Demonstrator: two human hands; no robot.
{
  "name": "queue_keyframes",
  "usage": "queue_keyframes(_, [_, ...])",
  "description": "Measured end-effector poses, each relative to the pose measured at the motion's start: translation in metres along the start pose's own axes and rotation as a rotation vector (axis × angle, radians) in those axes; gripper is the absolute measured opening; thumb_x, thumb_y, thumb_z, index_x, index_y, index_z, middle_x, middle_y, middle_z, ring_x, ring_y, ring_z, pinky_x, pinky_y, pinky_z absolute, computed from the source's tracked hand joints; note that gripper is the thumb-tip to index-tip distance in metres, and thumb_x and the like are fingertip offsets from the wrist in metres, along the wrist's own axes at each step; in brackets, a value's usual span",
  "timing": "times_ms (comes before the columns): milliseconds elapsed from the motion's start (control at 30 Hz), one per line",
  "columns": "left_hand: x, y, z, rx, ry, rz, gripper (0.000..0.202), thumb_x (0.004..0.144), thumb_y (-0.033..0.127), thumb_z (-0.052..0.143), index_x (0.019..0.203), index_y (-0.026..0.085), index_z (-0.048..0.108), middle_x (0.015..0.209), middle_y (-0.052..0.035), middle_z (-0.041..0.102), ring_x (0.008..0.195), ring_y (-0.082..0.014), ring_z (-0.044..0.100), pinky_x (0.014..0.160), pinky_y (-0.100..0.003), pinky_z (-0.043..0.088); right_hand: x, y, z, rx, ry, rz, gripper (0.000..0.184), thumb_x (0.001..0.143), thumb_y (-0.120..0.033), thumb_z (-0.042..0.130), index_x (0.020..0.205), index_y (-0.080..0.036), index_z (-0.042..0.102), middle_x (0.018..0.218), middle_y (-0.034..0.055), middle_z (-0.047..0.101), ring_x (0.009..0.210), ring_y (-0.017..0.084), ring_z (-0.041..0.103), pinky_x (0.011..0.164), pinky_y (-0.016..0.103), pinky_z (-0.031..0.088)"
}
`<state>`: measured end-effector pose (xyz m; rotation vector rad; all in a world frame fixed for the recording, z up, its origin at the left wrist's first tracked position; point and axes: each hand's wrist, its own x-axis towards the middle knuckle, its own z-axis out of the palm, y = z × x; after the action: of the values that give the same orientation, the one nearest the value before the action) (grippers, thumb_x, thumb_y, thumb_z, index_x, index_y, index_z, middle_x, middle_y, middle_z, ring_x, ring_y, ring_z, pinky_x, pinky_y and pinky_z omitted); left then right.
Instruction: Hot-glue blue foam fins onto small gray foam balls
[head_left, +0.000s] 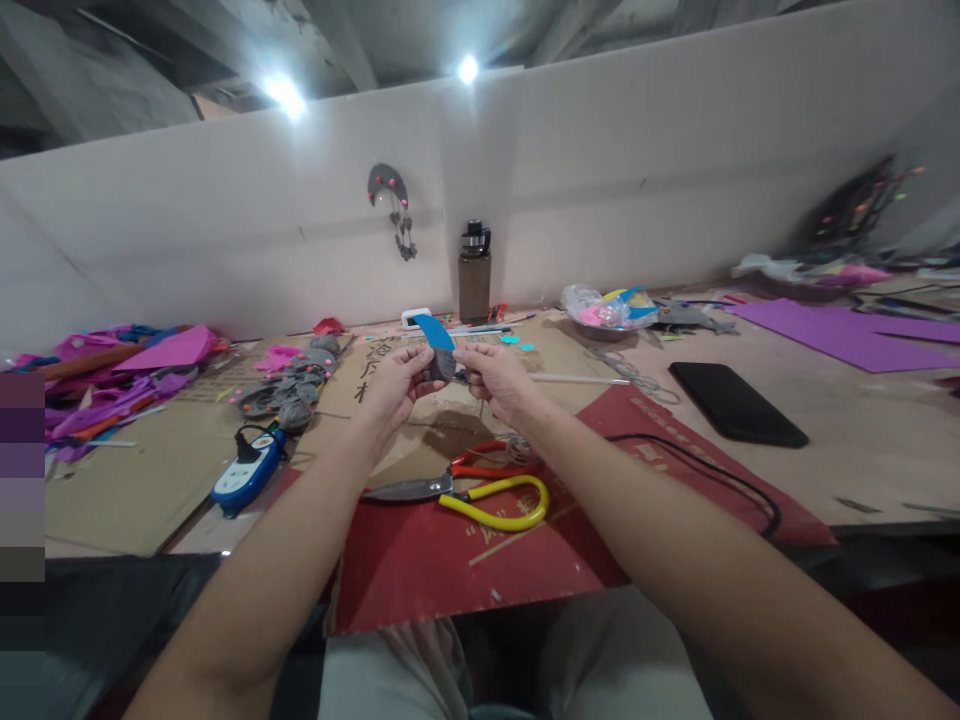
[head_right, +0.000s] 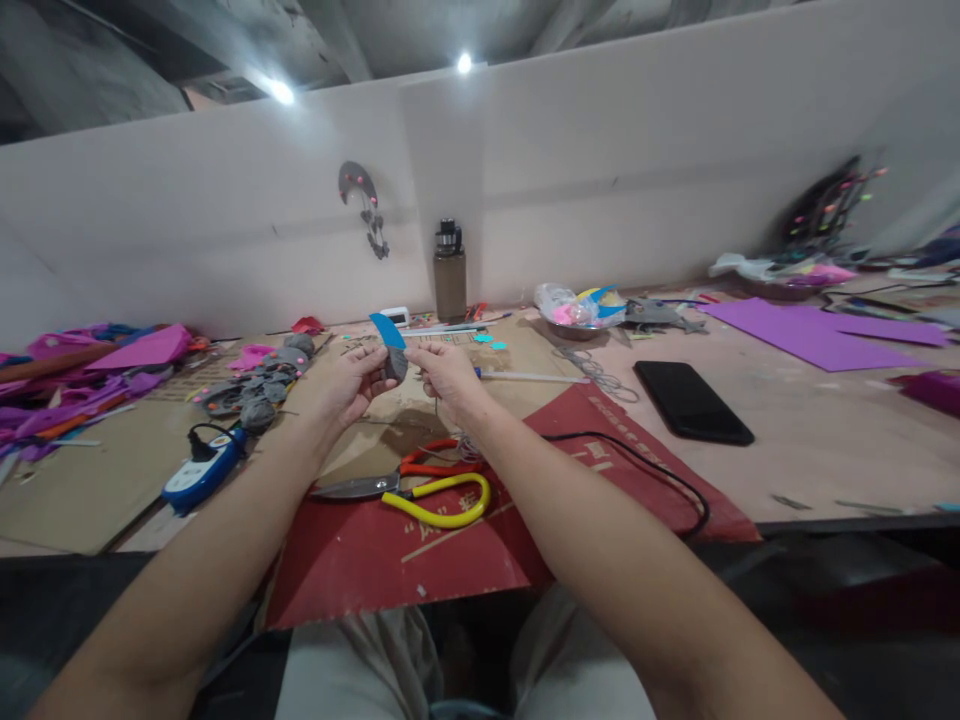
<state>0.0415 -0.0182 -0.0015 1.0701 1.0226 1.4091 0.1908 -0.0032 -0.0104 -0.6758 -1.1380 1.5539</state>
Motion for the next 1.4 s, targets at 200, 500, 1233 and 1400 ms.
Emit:
queue_keyframes(200, [-0.011, -0.005, 0.012, 0.5, 0.22, 0.31, 0.019, 0.075, 0.034, 0.065, 0.08, 0.017, 0.058, 0.078, -0.0033, 0.061, 0.07, -0.0156, 0.059, 0.056, -0.027, 0.051, -0.002, 0.0, 0.003, -0.028, 0.175, 0.009, 0.024, 0.064, -0.029, 0.068, 0.064, -0.019, 0.046, 0.045, -0.0118, 0.026, 0.037, 0.002, 0.018, 0.037, 0.018, 0.013])
queue_keyframes(500, [-0.017, -0.013, 0.02, 0.737, 0.179, 0.499, 0.03, 0.064, 0.03, 0.077, 0.086, 0.019, 0.059, 0.086, -0.0055, 0.063, 0.086, -0.0203, 0.058, 0.081, -0.034, 0.048, -0.005, 0.002, 0.011, -0.142, 0.214, -0.098, 0.014, 0.067, -0.03, 0.062, 0.069, -0.017, 0.058, 0.054, -0.0059, 0.047, 0.041, 0.004, 0.03, 0.04, 0.021, 0.021])
queue_keyframes(1233, [-0.011, -0.007, 0.018, 0.114, 0.08, 0.294, 0.019, 0.076, 0.028, 0.064, 0.088, 0.017, 0.055, 0.074, -0.0011, 0.067, 0.068, -0.0126, 0.066, 0.069, -0.03, 0.057, -0.01, 0.004, 0.012, -0.574, 0.058, -0.538, 0.017, 0.082, -0.026, 0.051, 0.09, -0.021, 0.066, 0.091, 0.0027, 0.067, 0.084, 0.015, 0.058, 0.08, 0.03, 0.044])
queue_keyframes(1400, [-0.012, -0.006, 0.019, 0.055, 0.109, 0.296, 0.016, 0.076, 0.026, 0.063, 0.086, 0.018, 0.054, 0.078, -0.0013, 0.068, 0.072, -0.0132, 0.067, 0.072, -0.032, 0.057, -0.01, 0.0, 0.01, -0.588, 0.133, -0.497, 0.012, 0.082, -0.028, 0.051, 0.079, -0.019, 0.059, 0.074, 0.0002, 0.061, 0.068, 0.013, 0.052, 0.068, 0.027, 0.04])
